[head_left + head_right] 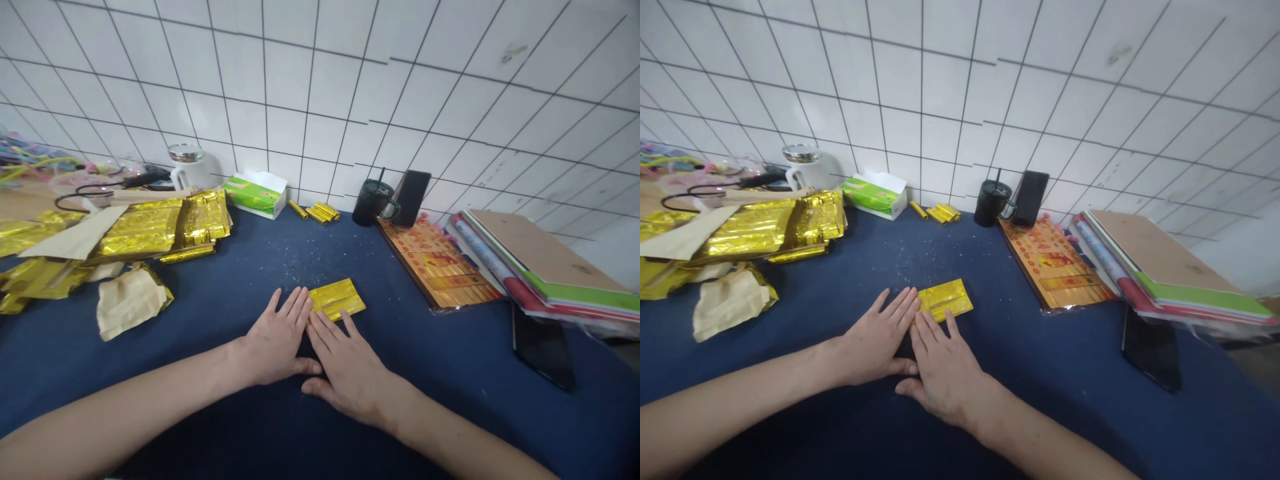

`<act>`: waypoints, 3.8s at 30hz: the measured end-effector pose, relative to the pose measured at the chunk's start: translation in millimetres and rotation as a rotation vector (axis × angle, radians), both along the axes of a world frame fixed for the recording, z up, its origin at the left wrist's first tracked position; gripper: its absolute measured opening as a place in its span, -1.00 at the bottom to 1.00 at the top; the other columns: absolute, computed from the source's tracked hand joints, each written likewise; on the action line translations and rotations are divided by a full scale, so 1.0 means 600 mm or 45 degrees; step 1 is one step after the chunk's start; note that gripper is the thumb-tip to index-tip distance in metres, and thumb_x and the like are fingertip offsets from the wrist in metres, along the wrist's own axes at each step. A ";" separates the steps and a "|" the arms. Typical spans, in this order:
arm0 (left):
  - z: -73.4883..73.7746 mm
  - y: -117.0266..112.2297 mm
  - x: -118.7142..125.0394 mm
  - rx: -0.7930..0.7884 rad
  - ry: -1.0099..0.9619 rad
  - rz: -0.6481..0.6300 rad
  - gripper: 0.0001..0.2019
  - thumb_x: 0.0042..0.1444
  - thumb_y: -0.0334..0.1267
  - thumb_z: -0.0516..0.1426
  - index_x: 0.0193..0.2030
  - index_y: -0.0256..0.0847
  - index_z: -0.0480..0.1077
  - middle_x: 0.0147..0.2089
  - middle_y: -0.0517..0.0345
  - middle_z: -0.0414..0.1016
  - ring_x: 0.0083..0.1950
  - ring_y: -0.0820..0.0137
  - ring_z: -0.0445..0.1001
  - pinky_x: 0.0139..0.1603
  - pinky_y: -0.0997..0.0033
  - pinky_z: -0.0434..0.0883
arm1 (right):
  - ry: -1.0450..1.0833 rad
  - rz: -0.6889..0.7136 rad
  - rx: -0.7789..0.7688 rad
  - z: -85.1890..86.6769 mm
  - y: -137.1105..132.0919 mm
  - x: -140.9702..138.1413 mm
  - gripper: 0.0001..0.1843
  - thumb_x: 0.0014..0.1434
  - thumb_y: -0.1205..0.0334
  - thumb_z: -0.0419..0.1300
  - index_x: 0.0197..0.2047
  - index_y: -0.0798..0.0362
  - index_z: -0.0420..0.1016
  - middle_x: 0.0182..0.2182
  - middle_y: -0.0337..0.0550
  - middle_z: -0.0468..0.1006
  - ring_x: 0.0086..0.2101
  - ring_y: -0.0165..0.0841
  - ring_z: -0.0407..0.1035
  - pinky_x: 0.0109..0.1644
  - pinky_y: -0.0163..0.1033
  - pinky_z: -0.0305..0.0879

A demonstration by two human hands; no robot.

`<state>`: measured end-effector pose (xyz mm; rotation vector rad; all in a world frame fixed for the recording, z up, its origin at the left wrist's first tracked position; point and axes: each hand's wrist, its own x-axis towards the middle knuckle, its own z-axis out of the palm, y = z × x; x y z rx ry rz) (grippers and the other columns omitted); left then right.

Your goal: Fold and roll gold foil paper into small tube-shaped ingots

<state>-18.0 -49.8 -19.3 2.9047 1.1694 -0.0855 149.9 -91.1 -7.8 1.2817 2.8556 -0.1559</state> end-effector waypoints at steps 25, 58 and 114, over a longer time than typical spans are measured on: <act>0.025 0.083 -0.028 -0.251 -0.145 -0.121 -0.57 0.18 -0.18 -0.08 0.20 0.09 0.02 0.33 -0.02 -0.26 0.30 0.09 -0.33 0.16 -0.11 -0.12 | 0.458 -0.042 -0.508 0.055 0.024 0.009 -0.29 0.06 -0.15 0.03 0.17 0.12 0.12 0.13 -0.01 0.21 0.14 -0.22 0.02 0.22 0.00 -0.27; 0.026 0.002 0.036 0.402 0.021 -0.190 -0.69 0.04 -0.34 0.03 -0.07 -0.41 0.36 -0.15 -0.11 0.45 -0.05 0.15 0.31 0.04 0.07 0.08 | -0.033 -0.268 0.121 0.030 0.031 0.014 -0.47 0.19 0.02 -0.13 0.04 0.23 0.30 0.00 0.10 0.37 0.05 -0.15 0.16 0.17 0.09 -0.22; 0.007 0.025 0.001 0.251 -0.148 -0.145 -0.69 0.11 -0.33 -0.03 0.01 -0.30 0.26 0.03 -0.10 0.35 0.08 0.18 0.27 0.13 0.00 0.03 | 0.021 -0.029 -0.179 0.007 0.051 0.046 -0.23 0.14 -0.19 -0.23 0.26 0.15 -0.19 0.23 0.06 -0.10 0.20 -0.15 -0.23 0.20 0.15 -0.34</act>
